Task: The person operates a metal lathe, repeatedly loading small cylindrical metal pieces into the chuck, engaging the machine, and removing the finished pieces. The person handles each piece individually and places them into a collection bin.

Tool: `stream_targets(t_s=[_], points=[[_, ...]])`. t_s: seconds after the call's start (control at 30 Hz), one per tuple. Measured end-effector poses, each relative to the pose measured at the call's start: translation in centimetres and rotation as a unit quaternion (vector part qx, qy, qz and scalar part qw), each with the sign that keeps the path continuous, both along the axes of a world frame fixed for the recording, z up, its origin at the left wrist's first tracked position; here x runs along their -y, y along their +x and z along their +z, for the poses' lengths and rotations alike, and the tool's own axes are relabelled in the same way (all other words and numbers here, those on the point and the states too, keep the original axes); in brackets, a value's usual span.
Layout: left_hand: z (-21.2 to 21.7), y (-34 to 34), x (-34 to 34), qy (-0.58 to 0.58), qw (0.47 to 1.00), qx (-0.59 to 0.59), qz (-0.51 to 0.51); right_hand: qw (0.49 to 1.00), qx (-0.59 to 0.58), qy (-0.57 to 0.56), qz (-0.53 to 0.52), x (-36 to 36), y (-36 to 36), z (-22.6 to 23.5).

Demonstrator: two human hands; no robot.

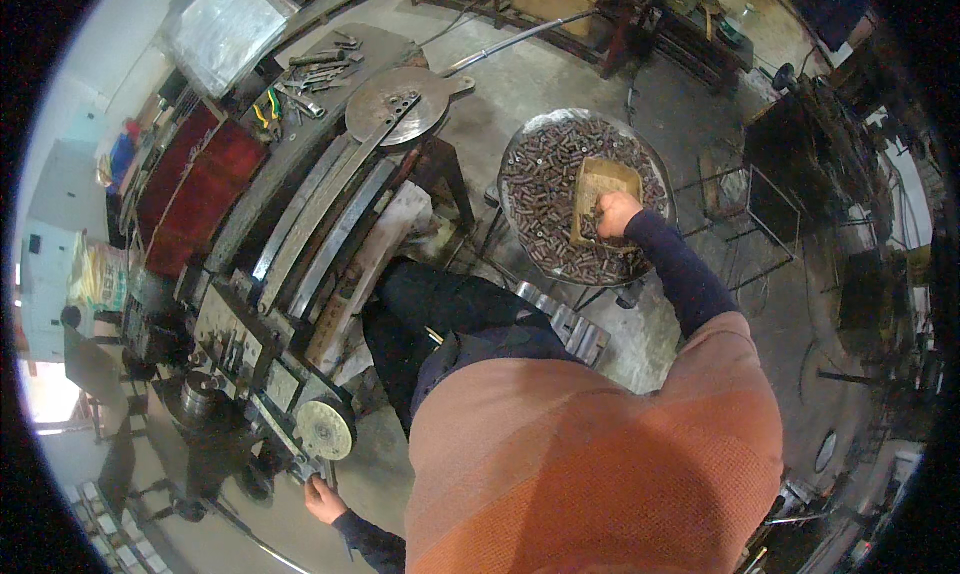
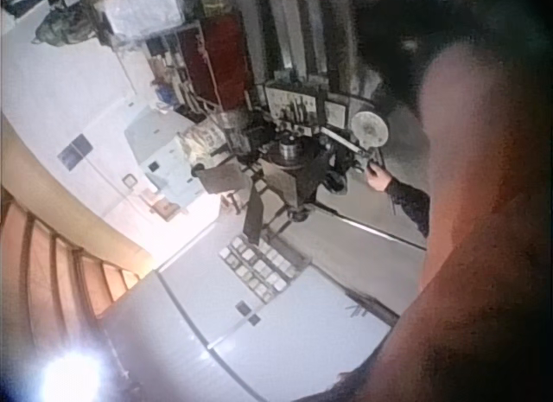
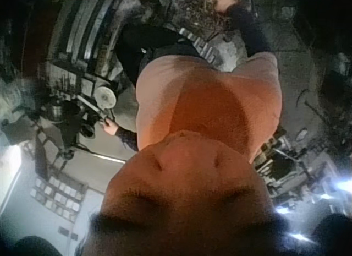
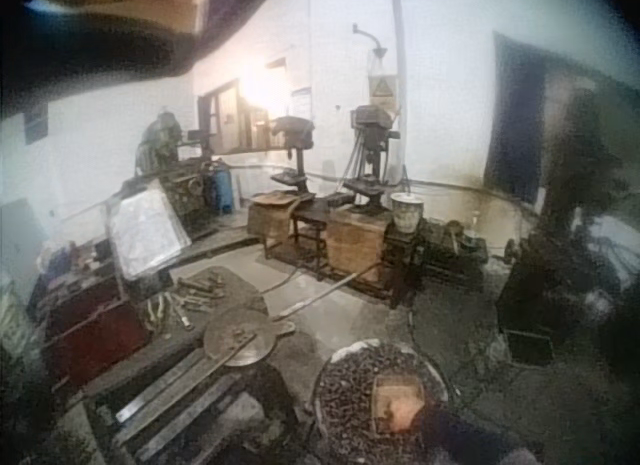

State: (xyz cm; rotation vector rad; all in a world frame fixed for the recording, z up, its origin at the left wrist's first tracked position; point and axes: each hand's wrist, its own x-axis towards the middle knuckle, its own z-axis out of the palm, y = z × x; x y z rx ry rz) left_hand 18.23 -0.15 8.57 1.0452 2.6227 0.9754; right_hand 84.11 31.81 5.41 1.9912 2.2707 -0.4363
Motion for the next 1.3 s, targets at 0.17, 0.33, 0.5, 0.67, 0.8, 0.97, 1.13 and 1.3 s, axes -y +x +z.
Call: stream_targets(t_s=[0.17,0.33,0.5,0.67,0.8,0.97,1.13,1.3], points=[[-1.7,-3.3,0.7,-0.017,0.997,0.061,-0.050,0.999,0.006,-0.017,-0.033,-1.0,-0.1,-0.3],[5.9,0.1,-2.2,-0.140,0.981,-0.018,-0.132,0.972,-0.221,0.080,0.004,-1.0,-0.7,3.5],[13.1,4.3,-5.2,0.054,0.989,0.042,-0.133,0.861,-0.469,0.088,0.172,-1.7,-9.3,10.8],[16.9,11.6,-14.6,0.126,0.943,0.105,-0.288,0.707,-0.642,-0.028,0.296,-1.5,-22.2,14.6],[15.9,14.9,-18.1,0.175,0.882,0.249,-0.360,0.627,-0.668,-0.065,0.394,-0.6,-29.7,15.8],[14.1,16.2,-19.0,0.184,0.841,0.371,-0.347,0.652,-0.611,-0.067,0.443,0.9,-32.4,17.1],[13.2,16.4,-19.0,0.194,0.806,0.459,-0.319,0.648,-0.601,-0.058,0.464,1.2,-33.4,16.3],[12.9,16.4,-19.2,0.192,0.807,0.480,-0.286,0.657,-0.593,-0.077,0.458,1.5,-34.0,16.2]])
